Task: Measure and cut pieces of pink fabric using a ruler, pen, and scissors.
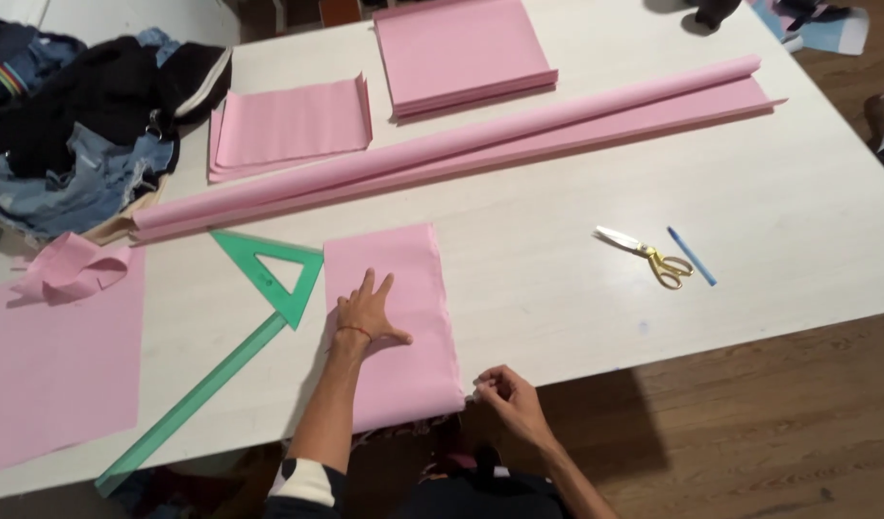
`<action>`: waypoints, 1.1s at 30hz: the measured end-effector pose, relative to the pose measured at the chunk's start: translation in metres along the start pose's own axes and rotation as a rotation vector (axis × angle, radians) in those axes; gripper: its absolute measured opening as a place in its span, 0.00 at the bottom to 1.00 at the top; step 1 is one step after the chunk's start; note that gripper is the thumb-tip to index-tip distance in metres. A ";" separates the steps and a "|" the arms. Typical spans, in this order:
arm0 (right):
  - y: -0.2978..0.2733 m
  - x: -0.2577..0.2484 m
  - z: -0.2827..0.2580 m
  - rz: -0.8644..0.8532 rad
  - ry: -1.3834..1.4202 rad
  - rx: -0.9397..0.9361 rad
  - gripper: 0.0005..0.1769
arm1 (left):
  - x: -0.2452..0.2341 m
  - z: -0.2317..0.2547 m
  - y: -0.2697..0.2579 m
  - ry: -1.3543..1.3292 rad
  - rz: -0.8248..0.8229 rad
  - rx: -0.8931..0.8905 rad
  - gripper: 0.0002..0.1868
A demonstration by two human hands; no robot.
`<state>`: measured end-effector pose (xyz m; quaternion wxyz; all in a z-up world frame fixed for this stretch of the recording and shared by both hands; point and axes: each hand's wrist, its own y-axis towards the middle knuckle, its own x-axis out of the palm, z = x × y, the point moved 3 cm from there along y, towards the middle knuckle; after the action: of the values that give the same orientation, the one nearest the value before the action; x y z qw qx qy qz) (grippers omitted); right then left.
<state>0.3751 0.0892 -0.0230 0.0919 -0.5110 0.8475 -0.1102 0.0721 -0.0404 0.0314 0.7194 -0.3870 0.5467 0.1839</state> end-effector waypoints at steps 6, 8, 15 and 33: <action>0.008 -0.004 0.011 0.012 0.050 -0.035 0.12 | -0.012 0.007 0.008 0.002 -0.028 -0.002 0.79; -0.005 0.000 0.014 -0.009 0.090 -0.077 0.12 | -0.002 0.007 -0.004 -0.008 -0.089 -0.039 0.80; -0.009 0.000 -0.009 0.036 0.017 -0.026 0.14 | -0.017 0.023 -0.011 -0.072 0.052 0.038 0.76; 0.012 -0.010 -0.070 -0.019 -0.935 0.236 0.25 | 0.016 0.019 0.004 -0.276 0.457 0.455 0.59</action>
<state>0.3506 0.1103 0.0408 0.5193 -0.4997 0.6924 0.0351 0.0869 -0.0263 0.0168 0.7947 -0.0558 0.5438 0.2640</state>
